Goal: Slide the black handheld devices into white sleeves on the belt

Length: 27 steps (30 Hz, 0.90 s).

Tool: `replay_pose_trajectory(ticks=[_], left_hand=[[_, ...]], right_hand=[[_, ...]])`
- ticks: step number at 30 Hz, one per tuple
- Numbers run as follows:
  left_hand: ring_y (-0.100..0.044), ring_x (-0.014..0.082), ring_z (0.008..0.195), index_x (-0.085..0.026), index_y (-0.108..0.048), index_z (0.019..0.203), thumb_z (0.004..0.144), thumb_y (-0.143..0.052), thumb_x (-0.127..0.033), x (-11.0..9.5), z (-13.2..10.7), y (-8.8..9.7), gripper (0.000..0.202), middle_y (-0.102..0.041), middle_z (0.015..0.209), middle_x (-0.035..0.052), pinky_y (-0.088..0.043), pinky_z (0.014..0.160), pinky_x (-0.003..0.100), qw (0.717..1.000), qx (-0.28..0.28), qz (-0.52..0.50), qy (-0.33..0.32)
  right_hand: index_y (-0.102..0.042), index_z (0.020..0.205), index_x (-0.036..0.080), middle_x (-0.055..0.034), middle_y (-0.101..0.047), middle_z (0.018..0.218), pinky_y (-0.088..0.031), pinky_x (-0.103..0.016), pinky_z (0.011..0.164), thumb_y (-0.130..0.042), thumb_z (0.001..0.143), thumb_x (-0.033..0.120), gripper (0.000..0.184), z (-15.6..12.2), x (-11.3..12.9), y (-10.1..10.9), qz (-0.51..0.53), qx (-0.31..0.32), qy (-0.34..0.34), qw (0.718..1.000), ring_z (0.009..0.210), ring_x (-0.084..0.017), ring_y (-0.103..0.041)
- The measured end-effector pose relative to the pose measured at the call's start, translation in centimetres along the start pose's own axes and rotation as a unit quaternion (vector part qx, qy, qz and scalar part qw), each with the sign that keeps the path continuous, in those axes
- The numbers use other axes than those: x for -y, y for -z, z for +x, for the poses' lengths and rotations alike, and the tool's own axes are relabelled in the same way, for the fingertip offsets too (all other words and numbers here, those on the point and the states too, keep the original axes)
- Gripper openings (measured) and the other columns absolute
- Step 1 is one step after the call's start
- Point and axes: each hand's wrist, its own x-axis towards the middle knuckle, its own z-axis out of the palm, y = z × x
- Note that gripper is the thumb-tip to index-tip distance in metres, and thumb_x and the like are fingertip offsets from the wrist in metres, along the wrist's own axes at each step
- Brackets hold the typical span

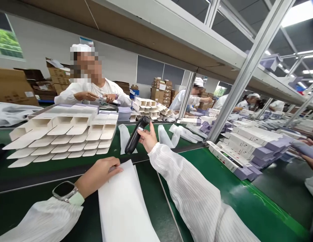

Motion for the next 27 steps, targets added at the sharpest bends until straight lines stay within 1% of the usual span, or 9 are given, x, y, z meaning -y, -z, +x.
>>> replay_pose_trajectory(ticks=[2,4,6,9,14,17,21,24,27], left_hand=[[-0.052,0.0163,0.077,-0.021,-0.060,0.078,0.078,-0.034,-0.043,0.4,0.0,-0.3,0.034,-0.053,0.093,0.0029,-0.040,0.067,0.023,0.999,-0.010,0.024,-0.032],[-0.050,0.0177,0.085,-0.022,-0.062,0.077,0.079,-0.033,-0.043,0.7,0.0,-0.5,0.036,-0.050,0.099,0.0039,-0.039,0.073,0.025,0.998,-0.017,0.052,-0.042],[-0.048,0.0191,0.088,-0.022,-0.063,0.076,0.079,-0.034,-0.044,0.9,0.1,-0.5,0.037,-0.049,0.097,0.0046,-0.038,0.075,0.027,0.996,-0.021,0.077,-0.050],[-0.047,0.0198,0.086,-0.020,-0.063,0.071,0.078,-0.036,-0.044,0.9,0.3,-0.4,0.036,-0.049,0.091,0.0051,-0.037,0.075,0.028,0.993,-0.033,0.091,-0.064],[-0.046,0.0195,0.084,-0.018,-0.061,0.061,0.077,-0.038,-0.045,0.6,0.5,-0.3,0.038,-0.048,0.089,0.0051,-0.036,0.073,0.029,0.992,-0.051,0.089,-0.073],[-0.045,0.0191,0.082,-0.017,-0.059,0.057,0.076,-0.040,-0.045,0.4,0.5,-0.4,0.039,-0.047,0.087,0.0048,-0.035,0.073,0.030,0.991,-0.061,0.094,-0.079],[-0.045,0.0180,0.081,-0.017,-0.057,0.055,0.077,-0.041,-0.043,-0.1,0.4,-0.3,0.038,-0.045,0.084,0.0038,-0.036,0.073,0.029,0.991,-0.075,0.074,-0.077],[-0.045,0.0173,0.080,-0.016,-0.054,0.053,0.077,-0.040,-0.044,-0.5,0.3,-0.1,0.039,-0.044,0.082,0.0031,-0.037,0.072,0.027,0.993,-0.081,0.050,-0.065],[-0.045,0.0180,0.080,-0.016,-0.051,0.051,0.076,-0.040,-0.045,-0.8,0.1,0.0,0.040,-0.042,0.083,0.0032,-0.037,0.070,0.028,0.994,-0.083,0.037,-0.057]], right_hand=[[-0.026,0.116,0.038,0.0056,-0.046,0.068,-0.046,-0.025,0.051,-0.065,0.055,0.019,0.074,-0.4,0.0,-0.4,-0.011,0.019,-0.004,1.000,0.063,-0.013,-0.054],[-0.030,0.114,0.038,0.0054,-0.046,0.069,-0.047,-0.027,0.051,-0.066,0.053,0.019,0.073,-0.6,-0.4,-0.6,-0.027,0.027,-0.019,0.999,0.065,-0.013,-0.054],[-0.031,0.113,0.037,0.0053,-0.045,0.070,-0.048,-0.028,0.052,-0.067,0.052,0.019,0.073,-0.6,-0.7,-0.6,-0.041,0.035,-0.032,0.998,0.064,-0.012,-0.054],[-0.031,0.114,0.037,0.0051,-0.045,0.071,-0.048,-0.030,0.053,-0.067,0.053,0.020,0.073,-0.5,-0.7,-0.5,-0.062,0.046,-0.033,0.996,0.065,-0.012,-0.054],[-0.028,0.114,0.037,0.0051,-0.045,0.072,-0.049,-0.030,0.056,-0.066,0.055,0.021,0.072,-0.5,0.4,-0.7,-0.069,0.033,0.004,0.997,0.068,-0.012,-0.053],[-0.027,0.114,0.037,0.0046,-0.045,0.074,-0.049,-0.030,0.056,-0.066,0.055,0.021,0.072,-0.9,0.7,-1.1,-0.072,0.046,0.007,0.996,0.069,-0.012,-0.053],[-0.030,0.112,0.035,0.0030,-0.045,0.078,-0.049,-0.030,0.055,-0.065,0.055,0.023,0.067,-1.7,0.5,-1.5,-0.091,0.079,0.002,0.993,0.068,-0.012,-0.053],[-0.032,0.111,0.034,0.0026,-0.044,0.078,-0.049,-0.028,0.052,-0.066,0.054,0.022,0.067,-2.0,0.4,-1.7,-0.121,0.079,0.006,0.990,0.065,-0.012,-0.053],[-0.029,0.113,0.035,0.0024,-0.044,0.080,-0.049,-0.026,0.051,-0.066,0.054,0.024,0.070,-2.0,0.3,-1.8,-0.127,0.072,0.018,0.989,0.063,-0.011,-0.053]])
